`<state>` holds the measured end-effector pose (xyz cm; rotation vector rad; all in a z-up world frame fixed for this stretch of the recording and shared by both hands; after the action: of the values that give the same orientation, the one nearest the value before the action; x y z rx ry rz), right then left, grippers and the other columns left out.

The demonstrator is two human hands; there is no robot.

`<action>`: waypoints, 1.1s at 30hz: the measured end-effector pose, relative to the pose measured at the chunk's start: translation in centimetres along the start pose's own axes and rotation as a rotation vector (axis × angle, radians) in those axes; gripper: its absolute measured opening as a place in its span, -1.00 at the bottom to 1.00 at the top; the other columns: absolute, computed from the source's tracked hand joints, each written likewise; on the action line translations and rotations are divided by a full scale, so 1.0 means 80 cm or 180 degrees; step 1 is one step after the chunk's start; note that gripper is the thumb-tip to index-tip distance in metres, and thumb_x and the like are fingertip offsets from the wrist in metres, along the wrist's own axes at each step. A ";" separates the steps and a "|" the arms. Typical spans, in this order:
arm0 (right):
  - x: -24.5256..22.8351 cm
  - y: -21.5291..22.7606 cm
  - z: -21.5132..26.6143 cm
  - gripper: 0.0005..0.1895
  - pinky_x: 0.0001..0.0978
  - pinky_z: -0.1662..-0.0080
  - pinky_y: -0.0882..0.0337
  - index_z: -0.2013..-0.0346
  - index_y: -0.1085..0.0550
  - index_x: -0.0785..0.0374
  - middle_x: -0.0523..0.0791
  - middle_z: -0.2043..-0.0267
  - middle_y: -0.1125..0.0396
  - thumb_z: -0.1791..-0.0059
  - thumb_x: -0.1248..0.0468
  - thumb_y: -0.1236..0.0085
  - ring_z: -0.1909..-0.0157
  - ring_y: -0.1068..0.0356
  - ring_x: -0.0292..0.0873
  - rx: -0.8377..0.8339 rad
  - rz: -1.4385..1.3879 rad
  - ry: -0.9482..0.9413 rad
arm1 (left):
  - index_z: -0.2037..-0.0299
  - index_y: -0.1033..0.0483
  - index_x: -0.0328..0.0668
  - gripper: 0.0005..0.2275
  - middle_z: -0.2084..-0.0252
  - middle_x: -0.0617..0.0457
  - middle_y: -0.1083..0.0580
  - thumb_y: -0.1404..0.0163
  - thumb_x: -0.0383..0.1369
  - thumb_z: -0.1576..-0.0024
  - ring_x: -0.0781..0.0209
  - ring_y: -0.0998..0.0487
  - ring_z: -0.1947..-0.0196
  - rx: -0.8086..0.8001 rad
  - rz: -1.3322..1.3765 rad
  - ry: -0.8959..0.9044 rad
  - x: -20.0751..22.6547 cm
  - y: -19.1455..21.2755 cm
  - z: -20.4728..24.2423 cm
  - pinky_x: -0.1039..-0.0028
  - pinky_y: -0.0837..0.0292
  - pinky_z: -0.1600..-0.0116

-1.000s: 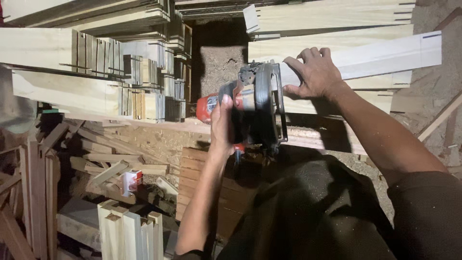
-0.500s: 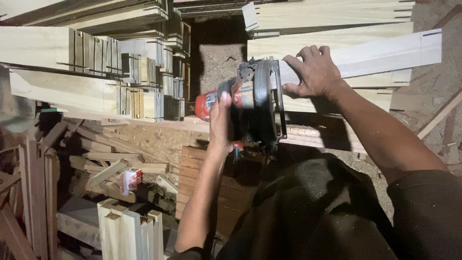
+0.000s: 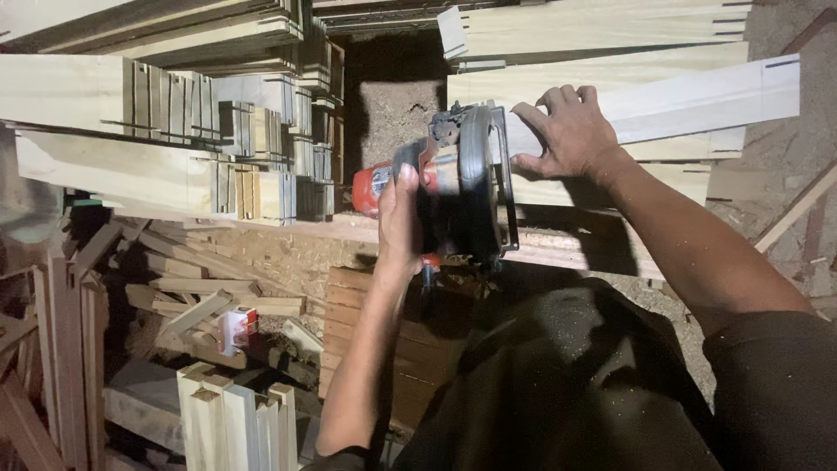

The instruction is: The person uses a circular saw to cut multiple wooden planks in a workshop. They position each plank, cut it, and then move the cut piece aside to continue with the next one.

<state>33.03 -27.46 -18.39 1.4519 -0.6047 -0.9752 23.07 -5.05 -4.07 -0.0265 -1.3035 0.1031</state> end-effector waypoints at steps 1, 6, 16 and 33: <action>-0.001 0.000 0.000 -0.02 0.07 -0.09 -0.20 -0.38 -0.29 -0.10 0.09 0.09 -0.31 0.11 -0.60 0.27 -0.01 -0.28 0.06 -0.0009 -0.0010 0.0011 | -0.28 -0.41 -0.40 -0.42 0.02 0.00 -0.52 0.20 0.02 -0.33 0.31 -0.51 0.09 -0.0026 0.0051 -0.0025 0.001 -0.001 -0.002 0.49 -0.46 -0.03; 0.000 0.001 0.001 -0.03 0.07 -0.09 -0.19 -0.36 -0.30 -0.08 0.09 0.08 -0.30 0.10 -0.60 0.25 -0.02 -0.27 0.07 0.0059 -0.0048 0.0029 | -0.29 -0.40 -0.41 -0.43 -0.08 -0.06 -0.51 0.17 0.00 -0.34 0.23 -0.50 -0.01 -0.0083 0.0197 -0.0070 -0.002 0.000 -0.005 0.43 -0.44 -0.14; 0.002 -0.005 0.000 0.00 0.06 -0.07 -0.20 -0.39 -0.28 -0.07 0.09 0.10 -0.30 0.09 -0.62 0.32 0.00 -0.27 0.06 0.0111 0.0092 0.0100 | -0.29 -0.39 -0.36 -0.42 0.02 0.03 -0.52 0.18 0.04 -0.32 0.32 -0.50 0.11 -0.0037 0.0032 -0.0068 -0.006 0.005 -0.019 0.50 -0.46 -0.01; -0.001 0.006 0.000 -0.03 0.06 -0.09 -0.20 -0.35 -0.29 -0.08 0.08 0.07 -0.30 0.10 -0.61 0.28 -0.02 -0.27 0.06 0.0076 0.0039 0.0051 | -0.11 -0.48 -0.36 -0.52 0.25 0.07 -0.47 0.17 0.00 -0.37 0.34 -0.46 0.33 0.0012 0.0137 0.0071 -0.003 0.007 -0.034 0.50 -0.44 0.24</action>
<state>33.04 -27.45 -17.93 1.4743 -0.6149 -0.9490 25.59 -4.41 -5.08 -0.0525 -1.2808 0.1417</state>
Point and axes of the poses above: each hand's wrist, its own z-axis away from the middle knuckle, its own y-axis out of the back of the hand, x = y × z, the point moved 8 cm from there along -z, towards the middle knuckle
